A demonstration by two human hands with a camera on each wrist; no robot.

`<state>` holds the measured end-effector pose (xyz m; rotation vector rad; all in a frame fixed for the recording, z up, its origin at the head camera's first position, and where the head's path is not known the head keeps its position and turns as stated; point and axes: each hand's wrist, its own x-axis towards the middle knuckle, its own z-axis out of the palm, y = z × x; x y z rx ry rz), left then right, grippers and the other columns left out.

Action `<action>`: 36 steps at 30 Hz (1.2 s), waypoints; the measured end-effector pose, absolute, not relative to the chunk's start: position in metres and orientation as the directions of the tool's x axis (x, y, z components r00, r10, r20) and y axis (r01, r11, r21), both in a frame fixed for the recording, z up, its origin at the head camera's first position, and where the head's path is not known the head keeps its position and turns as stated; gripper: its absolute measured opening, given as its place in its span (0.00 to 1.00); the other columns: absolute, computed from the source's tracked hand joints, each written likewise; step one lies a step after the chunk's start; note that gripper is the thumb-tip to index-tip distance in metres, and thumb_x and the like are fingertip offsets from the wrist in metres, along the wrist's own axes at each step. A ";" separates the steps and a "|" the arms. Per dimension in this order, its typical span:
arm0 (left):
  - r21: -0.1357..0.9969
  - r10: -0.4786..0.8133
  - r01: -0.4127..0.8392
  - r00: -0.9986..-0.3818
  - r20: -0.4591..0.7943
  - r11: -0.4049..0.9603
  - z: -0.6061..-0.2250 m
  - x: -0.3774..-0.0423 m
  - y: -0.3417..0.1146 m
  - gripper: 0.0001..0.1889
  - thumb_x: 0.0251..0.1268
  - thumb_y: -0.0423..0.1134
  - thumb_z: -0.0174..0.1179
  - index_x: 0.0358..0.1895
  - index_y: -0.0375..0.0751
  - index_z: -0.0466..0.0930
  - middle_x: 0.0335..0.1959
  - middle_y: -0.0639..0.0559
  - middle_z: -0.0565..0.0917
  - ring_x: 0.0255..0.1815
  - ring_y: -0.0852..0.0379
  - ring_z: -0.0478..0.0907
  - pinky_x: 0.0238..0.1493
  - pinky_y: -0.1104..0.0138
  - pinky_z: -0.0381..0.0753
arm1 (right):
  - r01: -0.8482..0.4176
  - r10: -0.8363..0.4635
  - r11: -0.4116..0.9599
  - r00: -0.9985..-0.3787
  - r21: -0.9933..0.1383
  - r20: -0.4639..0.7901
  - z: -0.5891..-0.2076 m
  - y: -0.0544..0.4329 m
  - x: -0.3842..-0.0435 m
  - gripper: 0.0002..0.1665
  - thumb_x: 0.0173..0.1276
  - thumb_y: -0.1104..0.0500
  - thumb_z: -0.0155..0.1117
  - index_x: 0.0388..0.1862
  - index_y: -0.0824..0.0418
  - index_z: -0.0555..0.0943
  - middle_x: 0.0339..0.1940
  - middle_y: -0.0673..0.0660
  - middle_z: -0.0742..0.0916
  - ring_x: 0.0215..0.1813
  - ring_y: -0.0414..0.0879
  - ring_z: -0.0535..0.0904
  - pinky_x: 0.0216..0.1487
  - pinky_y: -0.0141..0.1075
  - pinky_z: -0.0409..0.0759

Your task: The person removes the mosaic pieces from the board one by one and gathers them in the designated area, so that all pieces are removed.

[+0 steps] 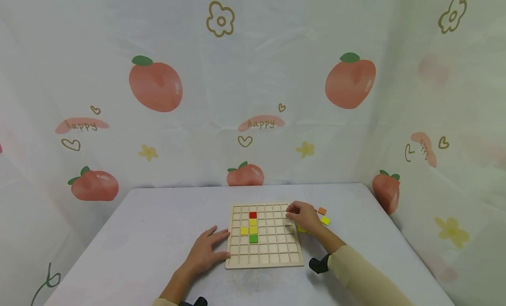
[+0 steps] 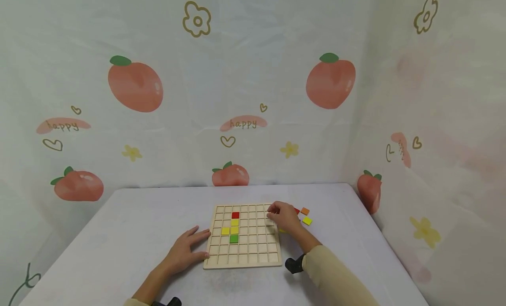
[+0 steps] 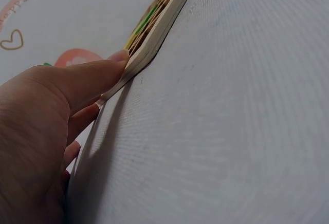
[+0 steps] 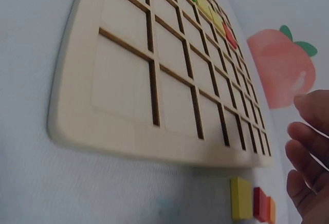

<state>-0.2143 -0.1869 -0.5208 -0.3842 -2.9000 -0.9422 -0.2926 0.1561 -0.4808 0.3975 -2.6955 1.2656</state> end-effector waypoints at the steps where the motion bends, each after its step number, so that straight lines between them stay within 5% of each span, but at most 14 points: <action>1: 0.570 0.215 0.256 -0.967 0.140 0.781 -0.521 -0.214 -0.187 0.35 0.49 0.60 0.70 0.63 0.51 0.79 0.64 0.56 0.76 0.72 0.40 0.60 0.65 0.38 0.57 | -0.302 -0.190 0.610 -0.953 -0.733 0.234 -0.481 0.154 -0.293 0.05 0.60 0.64 0.71 0.33 0.59 0.82 0.27 0.47 0.82 0.31 0.42 0.75 0.33 0.36 0.75; 28: 0.572 0.214 0.258 -0.966 0.144 0.778 -0.522 -0.215 -0.188 0.35 0.48 0.59 0.70 0.62 0.52 0.79 0.64 0.58 0.76 0.72 0.41 0.60 0.66 0.38 0.56 | -0.320 -0.344 0.562 -0.929 -0.763 0.137 -0.488 0.098 -0.315 0.08 0.64 0.63 0.68 0.41 0.62 0.81 0.34 0.50 0.82 0.38 0.45 0.76 0.41 0.38 0.79; 36: 0.583 0.215 0.265 -0.964 0.155 0.768 -0.519 -0.214 -0.187 0.35 0.48 0.58 0.71 0.62 0.49 0.79 0.63 0.56 0.77 0.71 0.40 0.61 0.65 0.39 0.58 | -0.389 -0.459 0.557 -0.881 -0.734 0.118 -0.489 0.080 -0.316 0.13 0.65 0.61 0.67 0.47 0.64 0.81 0.40 0.52 0.82 0.43 0.47 0.76 0.44 0.41 0.78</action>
